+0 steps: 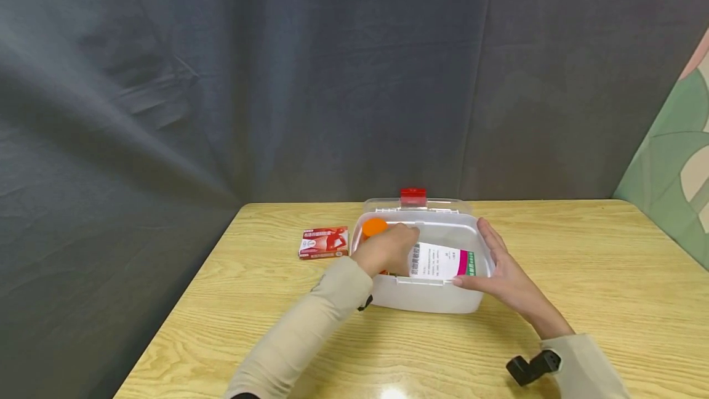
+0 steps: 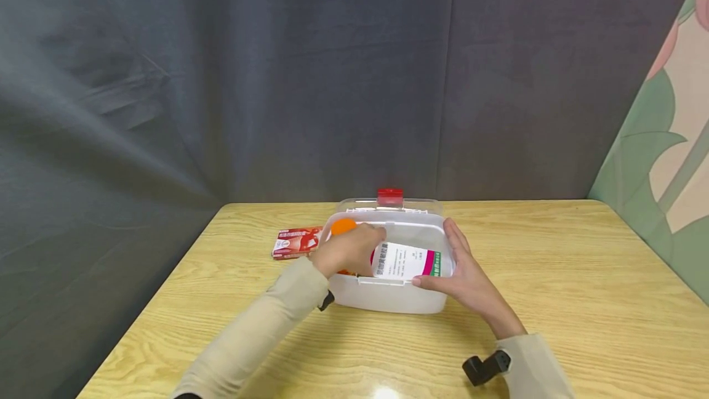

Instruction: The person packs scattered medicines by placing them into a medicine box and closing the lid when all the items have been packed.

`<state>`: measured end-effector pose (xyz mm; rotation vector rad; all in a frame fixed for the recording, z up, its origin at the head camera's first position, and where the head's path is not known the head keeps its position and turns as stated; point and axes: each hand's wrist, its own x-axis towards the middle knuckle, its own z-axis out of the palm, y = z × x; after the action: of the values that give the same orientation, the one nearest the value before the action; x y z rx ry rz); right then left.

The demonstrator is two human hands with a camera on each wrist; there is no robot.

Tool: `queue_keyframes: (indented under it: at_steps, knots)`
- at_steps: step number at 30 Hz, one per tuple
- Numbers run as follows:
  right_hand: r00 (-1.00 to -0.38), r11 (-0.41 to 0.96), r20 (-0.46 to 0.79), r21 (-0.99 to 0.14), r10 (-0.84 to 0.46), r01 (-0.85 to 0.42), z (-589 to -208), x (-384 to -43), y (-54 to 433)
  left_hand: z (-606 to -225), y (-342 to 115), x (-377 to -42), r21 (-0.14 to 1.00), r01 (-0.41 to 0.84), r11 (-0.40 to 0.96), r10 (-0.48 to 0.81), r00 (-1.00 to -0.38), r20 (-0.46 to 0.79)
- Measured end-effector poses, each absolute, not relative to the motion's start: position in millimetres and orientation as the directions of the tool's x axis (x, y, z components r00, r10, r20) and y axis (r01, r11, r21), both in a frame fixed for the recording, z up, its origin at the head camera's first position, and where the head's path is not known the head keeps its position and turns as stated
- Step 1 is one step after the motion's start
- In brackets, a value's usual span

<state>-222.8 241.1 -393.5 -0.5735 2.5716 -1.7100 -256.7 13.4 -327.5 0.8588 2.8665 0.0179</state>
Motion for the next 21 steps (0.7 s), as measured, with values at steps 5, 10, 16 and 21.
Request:
queue_keyframes:
  at_steps: [5,10,16,21]
  knots:
    - [-0.934,0.348,0.194,-0.890,-0.299,-0.296,-393.6,-222.7,241.5,-330.2,18.2,-256.0,-0.003,0.528,0.849,0.521,-0.839,-0.157]
    - [-0.934,0.358,0.196,-0.884,-0.298,-0.300,-393.2,-223.0,241.0,-329.4,18.9,-254.3,0.002,0.508,0.861,0.502,-0.850,-0.163]
    - [-0.935,0.371,0.197,-0.878,-0.294,-0.301,-393.3,-223.0,241.4,-328.6,16.8,-253.6,0.029,0.502,0.865,0.498,-0.849,-0.176]
    - [-0.936,0.374,0.194,-0.878,-0.293,-0.299,-392.9,-223.0,241.0,-326.9,13.4,-254.3,0.059,0.516,0.855,0.517,-0.835,-0.186]
